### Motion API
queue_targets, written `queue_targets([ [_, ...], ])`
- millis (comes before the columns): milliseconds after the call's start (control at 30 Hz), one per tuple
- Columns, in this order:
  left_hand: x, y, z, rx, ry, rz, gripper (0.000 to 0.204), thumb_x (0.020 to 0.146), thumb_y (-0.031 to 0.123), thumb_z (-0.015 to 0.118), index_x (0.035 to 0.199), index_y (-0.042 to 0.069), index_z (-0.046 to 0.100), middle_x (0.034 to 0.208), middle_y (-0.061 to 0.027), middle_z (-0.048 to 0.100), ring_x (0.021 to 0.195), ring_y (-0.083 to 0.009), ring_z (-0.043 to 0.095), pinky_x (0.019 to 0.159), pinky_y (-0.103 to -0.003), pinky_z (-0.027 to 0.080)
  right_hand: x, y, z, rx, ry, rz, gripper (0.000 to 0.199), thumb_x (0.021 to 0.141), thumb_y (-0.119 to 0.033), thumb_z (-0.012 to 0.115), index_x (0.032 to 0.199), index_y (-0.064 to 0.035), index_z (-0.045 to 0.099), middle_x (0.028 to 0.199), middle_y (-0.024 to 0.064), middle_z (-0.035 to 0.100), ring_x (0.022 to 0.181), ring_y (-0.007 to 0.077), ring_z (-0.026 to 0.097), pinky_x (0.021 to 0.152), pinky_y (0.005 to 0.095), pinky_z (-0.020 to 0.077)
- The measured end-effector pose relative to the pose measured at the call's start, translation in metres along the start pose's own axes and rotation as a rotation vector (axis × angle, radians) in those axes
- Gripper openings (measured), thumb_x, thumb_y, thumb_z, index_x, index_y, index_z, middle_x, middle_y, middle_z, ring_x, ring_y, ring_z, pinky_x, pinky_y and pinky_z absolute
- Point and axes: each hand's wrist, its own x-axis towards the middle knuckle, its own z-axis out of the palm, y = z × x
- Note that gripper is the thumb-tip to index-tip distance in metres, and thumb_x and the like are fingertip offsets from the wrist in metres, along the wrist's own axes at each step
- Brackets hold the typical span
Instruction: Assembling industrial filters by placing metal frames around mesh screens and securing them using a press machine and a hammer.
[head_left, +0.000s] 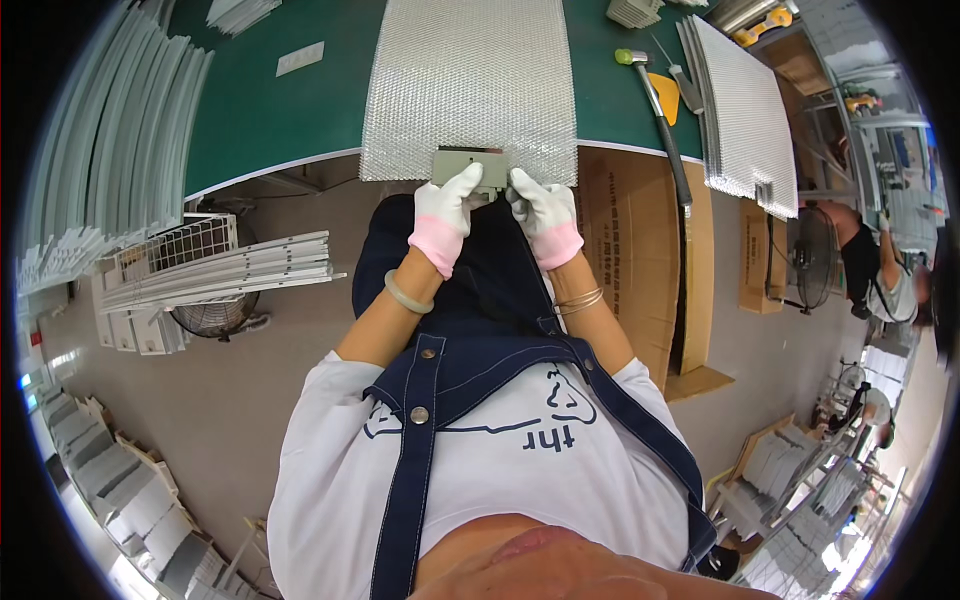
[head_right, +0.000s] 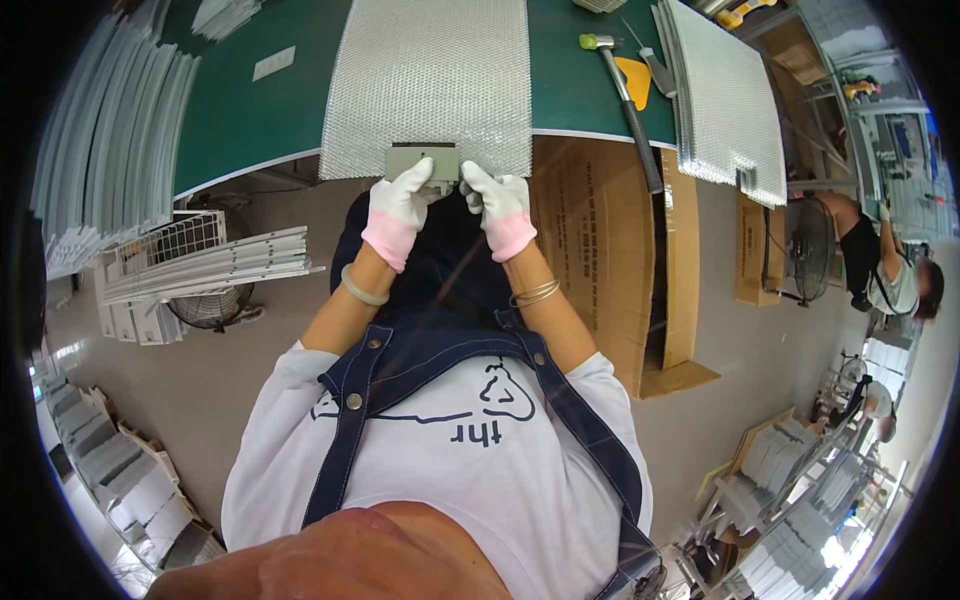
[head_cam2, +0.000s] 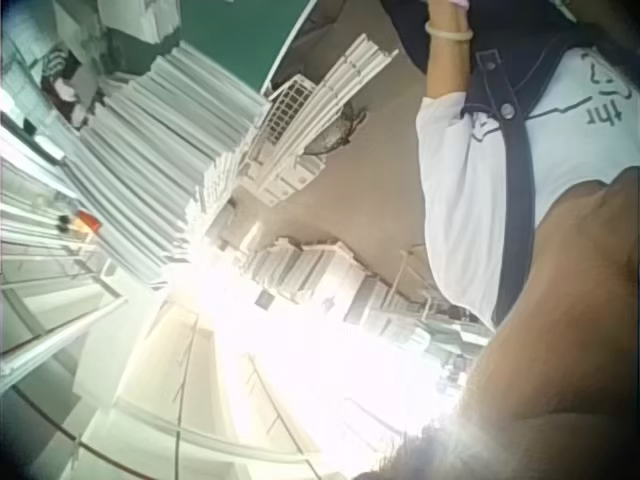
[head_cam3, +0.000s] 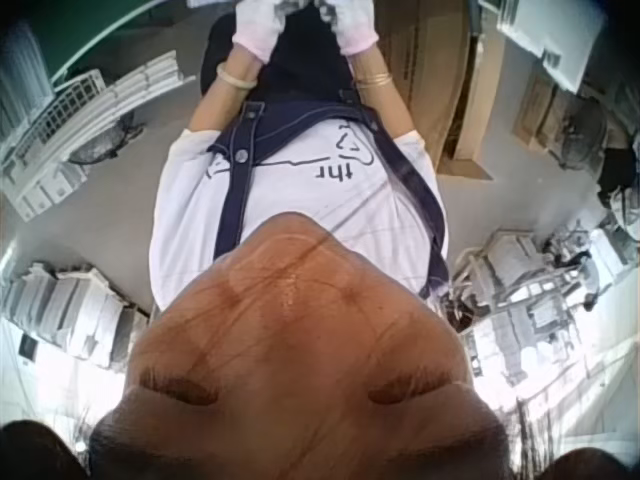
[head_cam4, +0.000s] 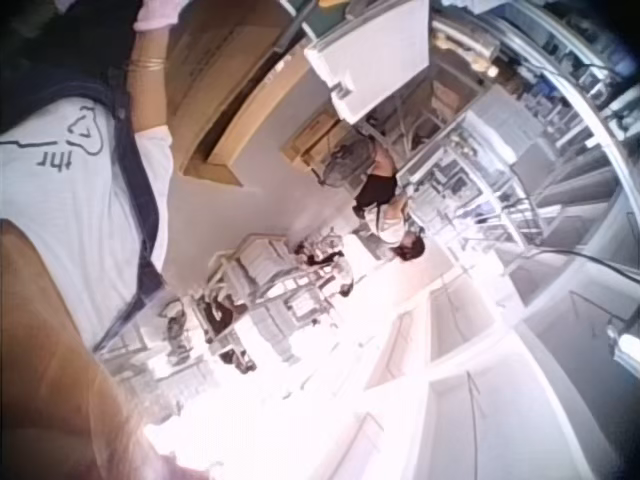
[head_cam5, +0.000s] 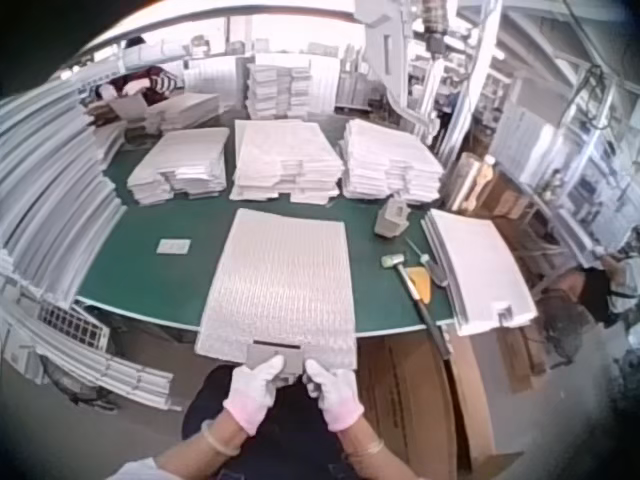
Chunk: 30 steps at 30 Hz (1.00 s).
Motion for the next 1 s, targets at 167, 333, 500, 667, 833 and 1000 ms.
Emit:
queue_targets([
  [167,-0.009,0.021,0.000,-0.305,-0.213,-0.237,0.040,0.087,0.028,0.058,0.120,0.007,0.049,0.118,-0.0126,0.054,0.109,-0.0248,0.051,0.094,-0.045,0.039,-0.002,0.004,0.008,0.257,-0.054,-0.058,0.023,0.084,-0.019,0.064,0.078,0.0019,0.060,0.068,0.0068,0.057,0.055,0.0098,0.049,0.050,0.0226,0.0389],
  [333,-0.014,0.039,-0.014,-0.366,-0.037,-0.095,0.045,0.086,0.035,0.060,0.120,0.008,0.048,0.116,-0.0119,0.053,0.107,-0.0265,0.050,0.097,-0.046,0.035,-0.007,0.025,0.004,0.148,-0.153,-0.040,0.049,0.089,-0.031,0.058,0.119,0.0035,0.039,0.093,0.0129,0.054,0.067,0.0137,0.053,0.054,0.0247,0.0457],
  [500,0.000,0.030,-0.022,-0.178,0.252,0.122,0.032,0.080,0.021,0.068,0.098,-0.004,0.060,0.091,-0.0111,0.060,0.080,-0.0188,0.058,0.071,-0.034,0.049,0.001,0.017,0.031,0.132,-0.329,-0.030,0.047,0.088,-0.033,0.058,0.115,0.0050,0.048,0.099,0.0118,0.059,0.077,0.0187,0.060,0.065,0.0290,0.0504],
  [667,0.000,0.021,-0.018,-0.043,0.351,0.226,0.018,0.078,0.011,0.070,0.085,-0.004,0.063,0.081,-0.0067,0.061,0.069,-0.0158,0.059,0.064,-0.028,0.050,0.005,0.016,0.046,0.229,-0.064,-0.112,0.039,0.085,-0.024,0.062,0.104,0.0081,0.052,0.087,0.0130,0.064,0.069,0.0225,0.063,0.063,0.0293,0.0522],
  [833,-0.006,0.033,-0.011,-0.069,0.341,0.213,0.020,0.078,0.011,0.069,0.088,-0.005,0.062,0.084,-0.0084,0.062,0.071,-0.0175,0.060,0.067,-0.031,0.051,-0.002,0.016,0.055,0.310,-0.003,-0.150,0.035,0.086,-0.022,0.061,0.105,0.0065,0.052,0.094,0.0148,0.062,0.075,0.0237,0.063,0.064,0.0323,0.0531],
  [1000,-0.009,0.030,-0.023,-0.343,0.208,0.037,0.045,0.083,0.029,0.066,0.108,-0.007,0.054,0.098,-0.0129,0.060,0.090,-0.0190,0.058,0.083,-0.037,0.047,-0.006,0.012,0.024,0.248,-0.212,-0.044,0.048,0.090,-0.039,0.053,0.117,0.0003,0.049,0.101,0.0137,0.059,0.085,0.0223,0.059,0.064,0.0313,0.0521],
])
